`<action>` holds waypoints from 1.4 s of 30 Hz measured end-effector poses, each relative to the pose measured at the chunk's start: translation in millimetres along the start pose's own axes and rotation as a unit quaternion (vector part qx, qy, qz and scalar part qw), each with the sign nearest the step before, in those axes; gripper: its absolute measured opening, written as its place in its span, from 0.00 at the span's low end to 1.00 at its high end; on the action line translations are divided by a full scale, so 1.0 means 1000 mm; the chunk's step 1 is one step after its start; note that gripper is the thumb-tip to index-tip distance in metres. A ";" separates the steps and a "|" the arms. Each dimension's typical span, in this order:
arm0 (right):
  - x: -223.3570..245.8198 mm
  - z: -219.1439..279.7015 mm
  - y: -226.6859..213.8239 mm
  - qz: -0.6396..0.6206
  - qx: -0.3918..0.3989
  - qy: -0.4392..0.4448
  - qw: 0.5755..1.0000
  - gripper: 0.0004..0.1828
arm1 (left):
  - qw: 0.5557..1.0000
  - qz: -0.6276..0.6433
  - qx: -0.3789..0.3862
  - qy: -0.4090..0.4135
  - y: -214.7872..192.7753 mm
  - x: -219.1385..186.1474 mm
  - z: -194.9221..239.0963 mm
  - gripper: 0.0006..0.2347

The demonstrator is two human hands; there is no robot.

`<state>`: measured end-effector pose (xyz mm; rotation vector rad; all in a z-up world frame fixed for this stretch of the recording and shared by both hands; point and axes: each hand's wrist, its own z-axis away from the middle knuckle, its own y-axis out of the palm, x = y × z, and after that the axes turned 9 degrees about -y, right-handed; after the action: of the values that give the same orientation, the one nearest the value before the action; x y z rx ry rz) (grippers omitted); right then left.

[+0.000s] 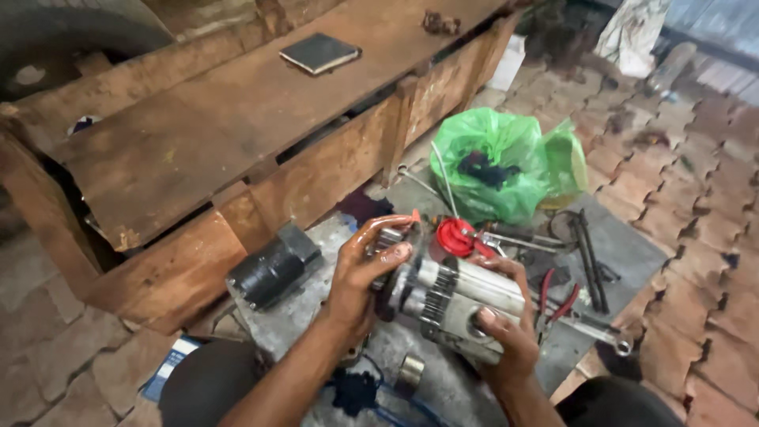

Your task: The person cleans and assembles metal engine components on a metal surface, wiping a cylinder with a cloth, applying oil from a red dispenser, and using pliers to install small internal parts.

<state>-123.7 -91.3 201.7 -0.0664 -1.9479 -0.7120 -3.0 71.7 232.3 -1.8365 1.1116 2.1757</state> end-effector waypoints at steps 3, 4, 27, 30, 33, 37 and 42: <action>-0.011 -0.002 0.001 0.046 0.004 -0.001 0.999 0.39 | 0.995 0.086 -0.012 -0.053 -0.007 0.007 0.009 0.19; -0.012 -0.002 0.000 0.067 0.009 -0.011 0.998 0.39 | 0.989 0.122 -0.020 -0.077 -0.009 0.009 0.012 0.19; -0.017 -0.005 0.006 0.226 0.085 -0.062 0.968 0.36 | 0.978 0.168 -0.103 -0.070 -0.007 0.042 0.009 0.11; -0.008 -0.008 0.008 0.248 0.091 -0.078 0.961 0.36 | 0.969 0.212 -0.088 -0.086 -0.005 0.037 0.011 0.13; -0.001 -0.010 0.013 0.243 0.096 -0.079 0.962 0.36 | 0.970 0.214 -0.074 -0.086 -0.004 0.035 0.013 0.14; 0.009 -0.006 0.018 0.275 0.113 -0.056 0.953 0.35 | 0.963 0.238 -0.065 -0.112 -0.006 0.037 0.014 0.17; 0.014 -0.008 0.021 0.307 0.172 -0.145 0.925 0.33 | 0.958 0.254 -0.051 -0.126 -0.005 0.038 0.013 0.17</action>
<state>-116.6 -81.2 225.3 -0.5681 -2.1373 0.0632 -21.0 68.7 196.7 -1.3492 1.5687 2.6871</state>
